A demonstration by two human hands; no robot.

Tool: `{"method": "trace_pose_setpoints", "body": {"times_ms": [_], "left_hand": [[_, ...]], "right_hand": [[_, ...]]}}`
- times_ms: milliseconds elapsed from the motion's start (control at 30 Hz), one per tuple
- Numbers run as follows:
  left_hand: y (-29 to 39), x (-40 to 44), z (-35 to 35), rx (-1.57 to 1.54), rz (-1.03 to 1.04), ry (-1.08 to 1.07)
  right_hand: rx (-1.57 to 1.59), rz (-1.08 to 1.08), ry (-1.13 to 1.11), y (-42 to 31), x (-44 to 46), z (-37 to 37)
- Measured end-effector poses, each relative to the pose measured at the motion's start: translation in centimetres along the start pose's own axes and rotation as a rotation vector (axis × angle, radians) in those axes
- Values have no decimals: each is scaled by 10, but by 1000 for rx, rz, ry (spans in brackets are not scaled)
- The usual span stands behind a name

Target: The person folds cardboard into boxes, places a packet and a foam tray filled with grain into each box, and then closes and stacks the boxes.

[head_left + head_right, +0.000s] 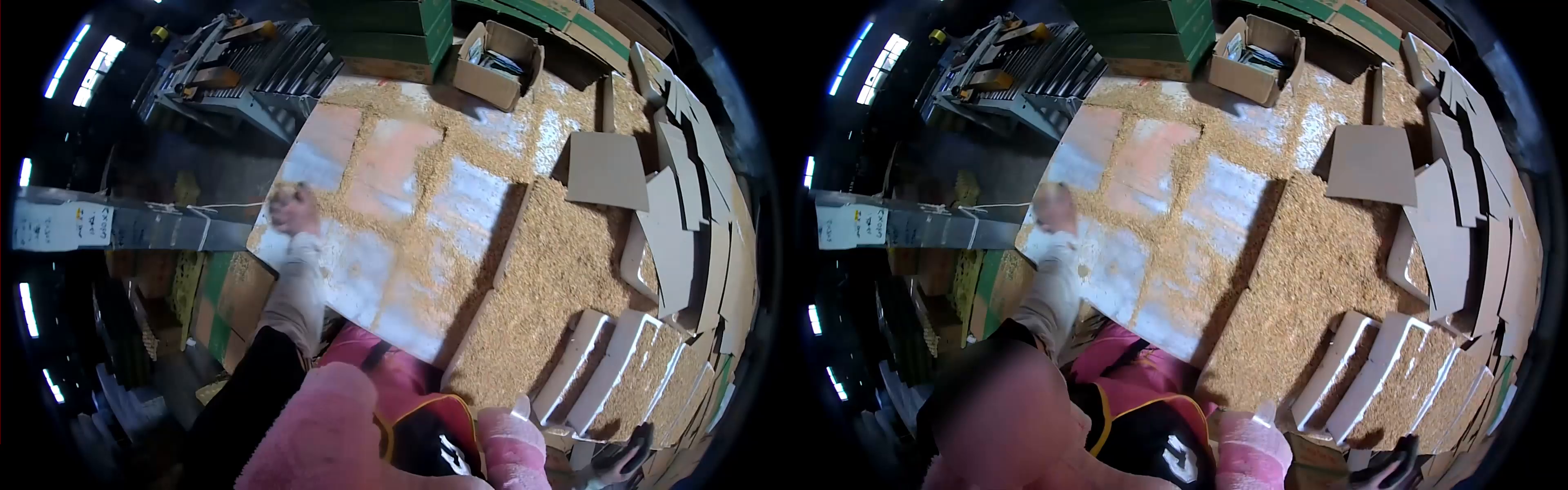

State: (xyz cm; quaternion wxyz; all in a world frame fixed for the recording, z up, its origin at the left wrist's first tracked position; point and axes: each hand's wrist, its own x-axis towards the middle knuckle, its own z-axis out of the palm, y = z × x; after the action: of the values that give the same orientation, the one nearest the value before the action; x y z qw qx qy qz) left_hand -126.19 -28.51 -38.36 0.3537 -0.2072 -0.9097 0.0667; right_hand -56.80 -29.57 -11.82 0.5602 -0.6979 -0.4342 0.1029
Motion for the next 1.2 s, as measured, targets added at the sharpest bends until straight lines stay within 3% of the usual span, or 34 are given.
{"method": "trace_pose_setpoints", "body": {"times_ms": [33,67,100,133,167,200,267,300,367,500,600,767,867,900,933,967,1067,1100,1133,1167,1200], "left_hand": [[-25,16,13,35,-474,-37],[-10,-2,21,-42,-317,-111],[8,-15,16,-133,-165,-192],[52,-29,-41,-548,132,-284],[97,-43,-98,-1001,378,-513],[129,-54,-143,-1165,489,-553],[152,-35,-171,-1173,416,-362],[159,-10,-161,-1164,340,-294],[171,58,-109,-1163,240,-216],[183,184,-9,-1496,282,-425],[115,206,36,-1706,263,-660],[116,52,-111,-1452,452,-355],[44,-9,-134,-1509,517,-436],[-1,-23,-121,-1604,388,-524],[-45,-36,-102,-1806,104,-618],[-103,-67,-72,-2190,-377,-594],[-316,-124,-48,-1553,-834,-258],[-386,-169,-33,-1601,-933,-133],[-424,-147,-71,-752,-911,-257],[-493,-192,-45,-858,-1114,-205],[-560,-243,-10,-1230,-1339,-76]], "right_hand": [[40,-8,-118,-18,-10,22],[71,1,-254,-31,-25,47],[-67,-160,-467,-26,-35,59],[-41,-95,-481,-52,-58,105],[-62,-209,-605,-67,-70,131],[25,-140,-604,-81,-88,165],[29,-91,-676,-95,-113,200],[96,-32,-657,-97,-128,211],[-21,-4,-834,-90,-141,209],[-80,335,-955,-86,-185,213],[-80,484,-1123,-86,-212,247],[9,554,-1544,-106,-228,297],[78,606,-1754,-116,-249,322],[103,623,-1819,-119,-258,325],[122,626,-1885,-123,-268,328],[141,630,-1949,-128,-278,327],[188,541,-2116,-143,-319,322],[214,441,-2171,-146,-339,321],[263,239,-2239,-146,-378,324],[321,36,-2279,-147,-417,327],[326,-199,-2236,-151,-454,327]]}}
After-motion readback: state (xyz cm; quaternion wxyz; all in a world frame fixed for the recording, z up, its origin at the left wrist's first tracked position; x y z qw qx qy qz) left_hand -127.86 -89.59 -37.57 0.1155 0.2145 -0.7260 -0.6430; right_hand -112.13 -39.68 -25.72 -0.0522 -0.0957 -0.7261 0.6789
